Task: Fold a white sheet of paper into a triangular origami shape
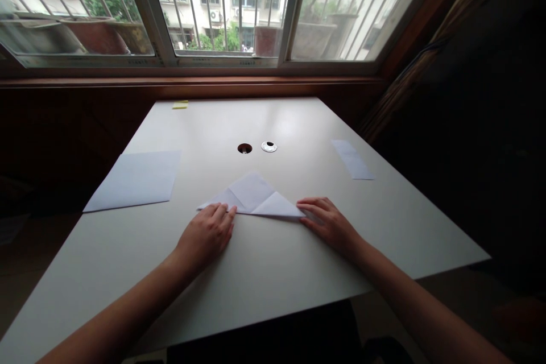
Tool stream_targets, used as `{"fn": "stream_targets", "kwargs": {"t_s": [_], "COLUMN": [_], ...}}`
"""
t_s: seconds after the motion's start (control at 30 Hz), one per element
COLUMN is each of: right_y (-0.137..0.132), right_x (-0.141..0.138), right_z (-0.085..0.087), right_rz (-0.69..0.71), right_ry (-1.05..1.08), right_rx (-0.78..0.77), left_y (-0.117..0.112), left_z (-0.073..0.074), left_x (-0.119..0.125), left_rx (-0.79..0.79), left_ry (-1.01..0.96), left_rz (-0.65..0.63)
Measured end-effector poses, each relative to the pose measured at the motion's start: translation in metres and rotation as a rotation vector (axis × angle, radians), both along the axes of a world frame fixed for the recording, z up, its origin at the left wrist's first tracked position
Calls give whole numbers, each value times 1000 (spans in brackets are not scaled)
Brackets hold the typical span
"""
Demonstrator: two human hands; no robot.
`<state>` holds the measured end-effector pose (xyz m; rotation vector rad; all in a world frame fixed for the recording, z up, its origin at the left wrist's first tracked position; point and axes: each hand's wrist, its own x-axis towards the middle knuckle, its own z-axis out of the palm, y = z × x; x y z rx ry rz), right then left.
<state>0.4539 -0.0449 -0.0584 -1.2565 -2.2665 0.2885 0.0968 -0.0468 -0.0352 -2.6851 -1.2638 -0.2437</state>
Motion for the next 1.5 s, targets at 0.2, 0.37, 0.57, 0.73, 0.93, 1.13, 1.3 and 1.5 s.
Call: {"fn": "stream_targets", "kwargs": {"t_s": [0.2, 0.37, 0.57, 0.73, 0.93, 1.13, 1.3, 1.5], "right_y": [2, 3, 3, 4, 1, 6, 9, 9], "right_x": [1, 1, -5, -8, -11, -22, -27, -25], "right_z": [-3, -2, -1, -1, 2, -1, -4, -5], "right_rz": [-1, 15, 19, 16, -38, 48, 59, 47], "right_ry": [28, 20, 35, 33, 35, 22, 80, 95], "right_rx": [14, 23, 14, 28, 75, 113, 98, 100], "left_y": [19, 45, 62, 60, 62, 65, 64, 62], "left_z": [8, -12, -33, -36, -37, -40, -40, -36], "left_x": [27, 62, 82, 78, 77, 76, 76, 76], "left_rx": [13, -25, -70, -86, -72, -52, -41, -24], "left_ry": [-45, -117, -172, -233, -255, -254, -236, -217], "left_rz": [-85, -247, -249, -229, -236, -254, -246, -262]}}
